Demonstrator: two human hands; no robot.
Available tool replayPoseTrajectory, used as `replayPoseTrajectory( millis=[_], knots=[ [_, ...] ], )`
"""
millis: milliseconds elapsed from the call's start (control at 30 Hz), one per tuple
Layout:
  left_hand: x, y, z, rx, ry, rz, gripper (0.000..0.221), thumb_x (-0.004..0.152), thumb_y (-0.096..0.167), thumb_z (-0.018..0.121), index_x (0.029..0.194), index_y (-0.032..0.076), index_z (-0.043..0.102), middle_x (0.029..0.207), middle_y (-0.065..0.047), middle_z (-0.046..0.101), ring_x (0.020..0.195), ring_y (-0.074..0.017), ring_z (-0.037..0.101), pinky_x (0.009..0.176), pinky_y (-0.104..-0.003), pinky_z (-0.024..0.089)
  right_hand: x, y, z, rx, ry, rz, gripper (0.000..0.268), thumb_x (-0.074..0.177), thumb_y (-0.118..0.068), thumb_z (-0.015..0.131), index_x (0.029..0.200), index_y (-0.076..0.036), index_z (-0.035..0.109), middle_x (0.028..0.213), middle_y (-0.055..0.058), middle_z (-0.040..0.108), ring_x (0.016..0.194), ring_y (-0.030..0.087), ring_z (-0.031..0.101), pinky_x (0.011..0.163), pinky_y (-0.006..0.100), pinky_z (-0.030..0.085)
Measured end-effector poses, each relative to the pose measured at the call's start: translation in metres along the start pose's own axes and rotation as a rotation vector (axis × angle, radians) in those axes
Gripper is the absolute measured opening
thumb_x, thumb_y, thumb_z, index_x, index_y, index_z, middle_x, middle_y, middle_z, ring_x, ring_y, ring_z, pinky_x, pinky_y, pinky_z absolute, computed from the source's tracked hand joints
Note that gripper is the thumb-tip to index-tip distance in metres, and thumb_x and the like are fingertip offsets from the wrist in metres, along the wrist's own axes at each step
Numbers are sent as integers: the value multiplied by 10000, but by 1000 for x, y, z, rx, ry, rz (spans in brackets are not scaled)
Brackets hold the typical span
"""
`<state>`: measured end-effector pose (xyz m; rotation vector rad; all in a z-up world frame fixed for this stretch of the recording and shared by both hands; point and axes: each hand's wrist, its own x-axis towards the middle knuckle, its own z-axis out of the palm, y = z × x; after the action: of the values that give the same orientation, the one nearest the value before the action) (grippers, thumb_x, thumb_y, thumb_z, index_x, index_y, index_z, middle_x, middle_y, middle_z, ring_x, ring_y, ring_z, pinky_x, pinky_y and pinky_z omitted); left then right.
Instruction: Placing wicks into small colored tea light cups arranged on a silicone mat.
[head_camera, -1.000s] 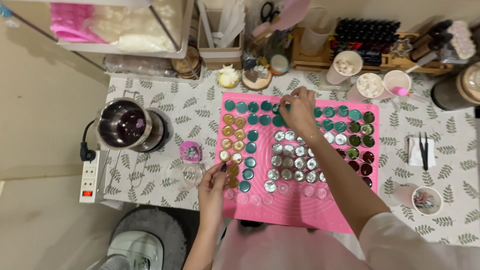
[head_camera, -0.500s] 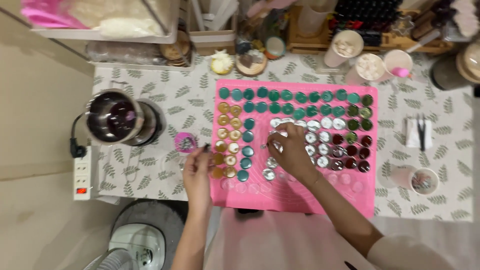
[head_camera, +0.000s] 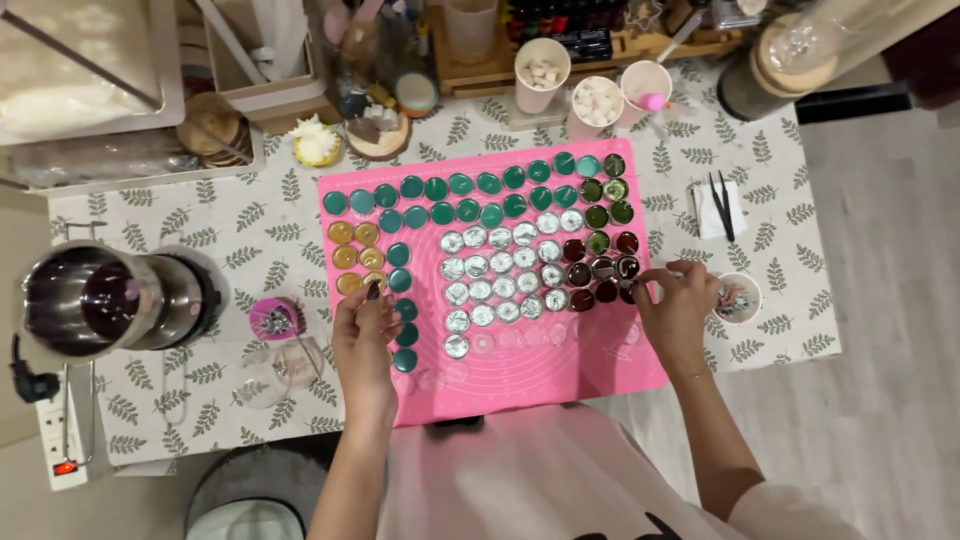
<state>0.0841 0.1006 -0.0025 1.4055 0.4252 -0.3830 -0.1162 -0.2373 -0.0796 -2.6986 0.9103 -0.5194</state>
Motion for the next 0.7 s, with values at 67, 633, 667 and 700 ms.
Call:
replayPoseTrajectory(
  millis=[67,633,667,700],
  knots=[
    [-2,-3,5,6,-11,5,277,983,219,608,1212,64,605,968,-13,673,781,-82,593,718,-255,510,0,5,4,-1,10,-16,117,834,-154,807,949,-167,790,1182,142,600,1132,375,470,1014,487,363],
    [-36,-22,24,72,62,-48,256,970,253,625,1165,87,627,1029,-36,692,877,-121,642,798,-294,524,18,-1,39,131,-42,-47,176,797,-121,807,967,-152,773,1254,116,552,1201,414,424,1039,511,370],
    [-38,-22,25,74,65,-45,256,970,253,625,1165,87,627,1029,-36,692,877,-121,642,798,-294,524,19,-2,39,135,-43,-47,176,797,-121,807,967,-152,773,1254,116,552,1201,414,424,1039,511,370],
    [-40,-22,26,76,60,-45,266,966,259,627,1168,87,624,1032,-40,689,881,-126,642,805,-303,532,19,-3,39,124,-33,-74,171,809,-122,804,975,-144,767,1254,110,551,1207,406,429,1048,514,369]
  ],
)
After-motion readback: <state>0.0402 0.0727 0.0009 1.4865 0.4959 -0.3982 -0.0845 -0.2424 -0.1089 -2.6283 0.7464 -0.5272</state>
